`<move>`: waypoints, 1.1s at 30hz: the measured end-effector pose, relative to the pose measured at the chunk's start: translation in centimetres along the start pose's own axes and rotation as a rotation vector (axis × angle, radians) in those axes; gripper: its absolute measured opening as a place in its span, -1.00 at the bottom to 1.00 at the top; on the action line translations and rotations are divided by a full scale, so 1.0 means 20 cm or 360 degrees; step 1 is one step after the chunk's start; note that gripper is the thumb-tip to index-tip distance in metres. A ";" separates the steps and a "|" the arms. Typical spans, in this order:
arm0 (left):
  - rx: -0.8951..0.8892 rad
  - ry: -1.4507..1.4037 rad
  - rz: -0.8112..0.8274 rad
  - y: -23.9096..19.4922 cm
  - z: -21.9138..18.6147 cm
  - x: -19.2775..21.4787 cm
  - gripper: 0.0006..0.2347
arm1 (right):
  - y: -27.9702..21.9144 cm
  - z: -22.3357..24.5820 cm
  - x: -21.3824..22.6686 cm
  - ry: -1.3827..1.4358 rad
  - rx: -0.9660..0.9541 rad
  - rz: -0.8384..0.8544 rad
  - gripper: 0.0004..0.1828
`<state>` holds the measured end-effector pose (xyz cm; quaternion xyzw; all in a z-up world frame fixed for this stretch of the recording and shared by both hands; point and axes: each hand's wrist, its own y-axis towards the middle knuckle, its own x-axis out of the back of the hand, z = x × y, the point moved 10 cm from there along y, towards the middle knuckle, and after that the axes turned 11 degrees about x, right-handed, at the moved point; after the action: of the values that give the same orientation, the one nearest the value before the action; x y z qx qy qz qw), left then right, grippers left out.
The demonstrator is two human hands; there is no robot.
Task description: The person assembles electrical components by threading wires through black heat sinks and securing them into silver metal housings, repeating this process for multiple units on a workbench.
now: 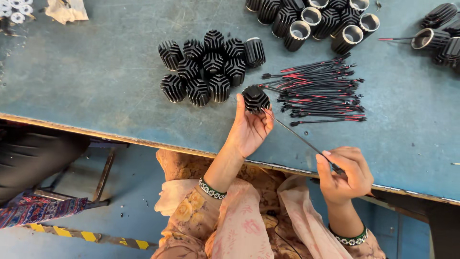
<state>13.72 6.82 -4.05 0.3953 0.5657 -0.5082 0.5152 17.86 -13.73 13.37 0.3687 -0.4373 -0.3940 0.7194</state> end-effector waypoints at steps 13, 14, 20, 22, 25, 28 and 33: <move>-0.0156 0.0509 -0.0032 -0.04 0.00 0.01 -0.50 | 0.01 -0.03 -0.03 -0.0089 -0.0009 0.0082 -0.79; -0.0155 0.0515 -0.0024 -0.04 0.00 0.01 -0.51 | 0.01 -0.03 -0.03 -0.0090 -0.0011 0.0080 -0.79; -0.0177 0.0526 -0.0045 -0.04 0.01 0.03 -0.55 | 0.00 -0.03 -0.01 -0.0067 0.0014 0.0048 -0.78; -0.0175 0.0530 -0.0039 -0.04 0.01 0.03 -0.55 | 0.00 -0.03 -0.02 -0.0098 -0.0003 0.0066 -0.79; -0.0173 0.0542 -0.0048 -0.05 0.01 0.02 -0.55 | -0.01 -0.04 -0.01 -0.0166 -0.0049 0.0092 -0.79; -0.0173 0.0552 -0.0047 -0.05 0.01 0.01 -0.54 | -0.01 -0.05 -0.01 -0.0205 -0.0059 0.0110 -0.79; -0.0180 0.0543 -0.0053 -0.06 0.01 0.01 -0.54 | 0.00 -0.08 0.01 -0.0269 -0.0085 0.0124 -0.80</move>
<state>12.63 6.43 -3.97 0.4368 0.6791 -0.4095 0.4246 19.28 -13.57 12.84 0.2975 -0.4998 -0.4071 0.7043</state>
